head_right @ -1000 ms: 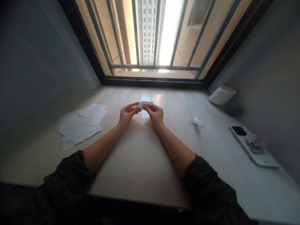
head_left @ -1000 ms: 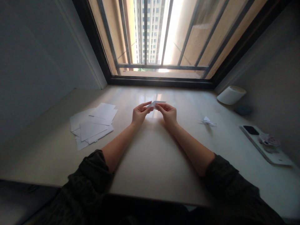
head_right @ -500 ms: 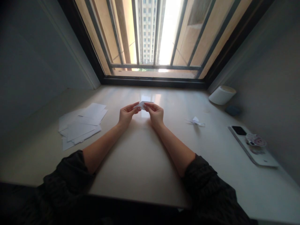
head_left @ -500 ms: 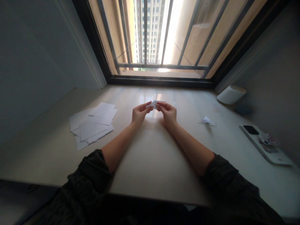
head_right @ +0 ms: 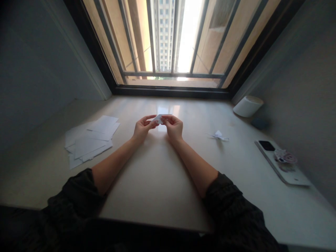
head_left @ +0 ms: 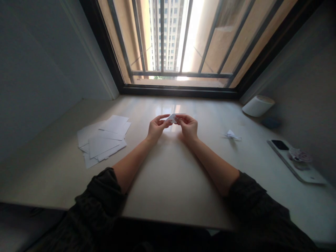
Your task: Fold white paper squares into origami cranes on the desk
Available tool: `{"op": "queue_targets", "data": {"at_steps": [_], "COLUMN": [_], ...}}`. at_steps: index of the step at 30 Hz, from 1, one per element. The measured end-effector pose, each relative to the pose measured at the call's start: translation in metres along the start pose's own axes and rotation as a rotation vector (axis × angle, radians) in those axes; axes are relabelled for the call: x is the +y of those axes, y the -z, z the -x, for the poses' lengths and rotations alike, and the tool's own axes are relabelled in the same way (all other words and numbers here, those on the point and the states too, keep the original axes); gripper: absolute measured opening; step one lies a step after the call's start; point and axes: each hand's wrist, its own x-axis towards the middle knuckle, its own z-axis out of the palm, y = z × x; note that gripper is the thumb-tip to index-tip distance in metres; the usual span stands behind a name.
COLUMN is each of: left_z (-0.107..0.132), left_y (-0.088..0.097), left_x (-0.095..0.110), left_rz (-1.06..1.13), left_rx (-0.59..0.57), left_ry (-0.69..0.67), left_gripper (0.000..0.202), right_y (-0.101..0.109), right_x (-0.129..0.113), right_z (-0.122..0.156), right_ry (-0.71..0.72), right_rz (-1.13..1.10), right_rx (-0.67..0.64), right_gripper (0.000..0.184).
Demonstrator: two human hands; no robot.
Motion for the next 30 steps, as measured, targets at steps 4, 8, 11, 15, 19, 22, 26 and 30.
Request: {"op": "queue_targets", "data": {"at_steps": [4,8,11,15,19,22,26,30], "left_z": [-0.0007,-0.0017,-0.0025,-0.0032,-0.0036,-0.004,-0.0039,-0.0029], "left_y": [0.0011,0.0015,0.0026,0.0036,0.0037,0.0039,0.0042,0.0046], "left_x": [0.001,0.001,-0.0008,-0.0033,-0.0023,-0.001,-0.0009,-0.0012], "left_rz": [-0.015,-0.052,-0.037,0.006,0.005,0.005,0.009,0.005], "left_rx": [-0.021,-0.045,-0.057,-0.062,-0.098,-0.137,-0.148,-0.109], "left_ry": [0.033,0.035,0.032,0.048,0.068,0.091,0.1,0.074], "left_gripper": [0.054,0.047,0.045,0.046,0.055,0.062,0.063,0.06], "right_y": [0.0029,0.0043,0.004,0.0035,0.0031,0.0029,0.003,0.0029], "right_x": [0.0014,0.0012,0.0016,0.0052,0.0076,0.0067,0.0031,0.0009], "right_z": [-0.0011,-0.0007,-0.0001,-0.0007,-0.0012,-0.001,-0.0001,0.0014], "right_ry": [0.048,0.073,0.075,0.066,0.079,0.072,0.039,-0.013], "right_rz": [0.059,0.119,0.136,0.108,0.096,0.055,0.054,0.044], "right_rx": [-0.02,-0.057,-0.108,-0.108,-0.074,-0.043,-0.023,-0.057], "right_gripper": [0.018,0.017,0.018,0.017,0.014,0.014,0.02,0.037]}}
